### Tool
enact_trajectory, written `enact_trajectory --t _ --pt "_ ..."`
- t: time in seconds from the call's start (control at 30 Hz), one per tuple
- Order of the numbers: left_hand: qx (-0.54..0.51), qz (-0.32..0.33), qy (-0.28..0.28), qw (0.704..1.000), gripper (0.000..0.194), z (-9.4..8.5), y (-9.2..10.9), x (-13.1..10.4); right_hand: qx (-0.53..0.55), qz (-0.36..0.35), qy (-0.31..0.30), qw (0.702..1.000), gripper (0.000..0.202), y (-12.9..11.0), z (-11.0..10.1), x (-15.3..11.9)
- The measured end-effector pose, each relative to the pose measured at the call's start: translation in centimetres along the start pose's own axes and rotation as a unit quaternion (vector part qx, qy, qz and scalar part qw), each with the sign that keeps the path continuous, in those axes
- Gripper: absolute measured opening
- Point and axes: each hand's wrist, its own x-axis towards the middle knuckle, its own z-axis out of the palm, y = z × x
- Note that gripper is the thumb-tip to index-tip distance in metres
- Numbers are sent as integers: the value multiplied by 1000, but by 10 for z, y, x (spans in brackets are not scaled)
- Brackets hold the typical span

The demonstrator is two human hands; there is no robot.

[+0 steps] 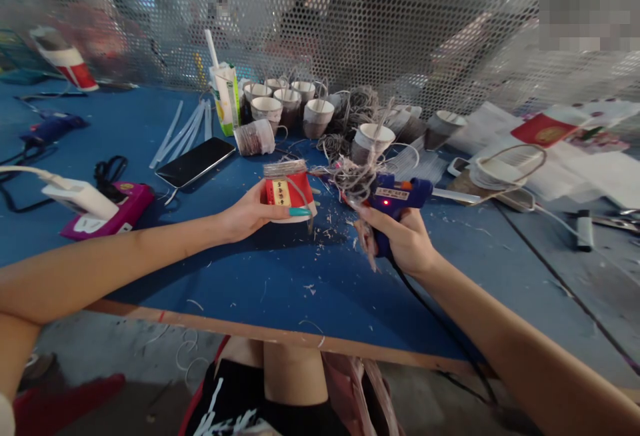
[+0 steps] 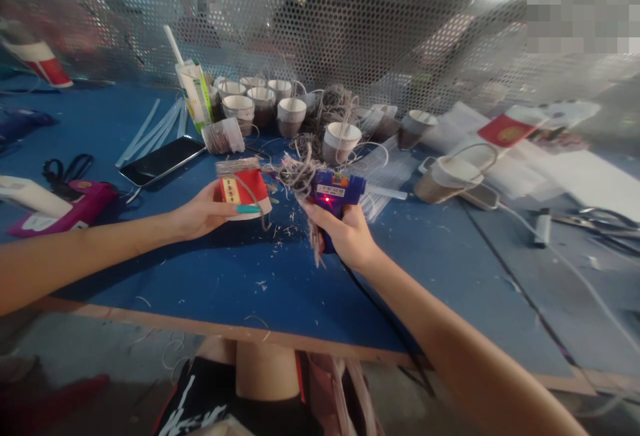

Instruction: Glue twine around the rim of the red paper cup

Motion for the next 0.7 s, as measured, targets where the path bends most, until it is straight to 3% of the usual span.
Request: enact_trajectory --t 0.33,0.53,0.6,0.7 --pt "6 -25 34 999 62 -1 -3 0 -8 -10 -11 1000 42 -4 9 -4" --pt "3 -20 20 1000 59 -2 -3 0 -6 2 -14 1000 39 -3 6 -5" --pt "-9 -10 21 1000 57 -1 0 0 -7 -28 23 999 34 -4 1 -2" --pt "-28 -2 30 999 57 1 3 0 -104 -89 147 980 34 0 -14 6"
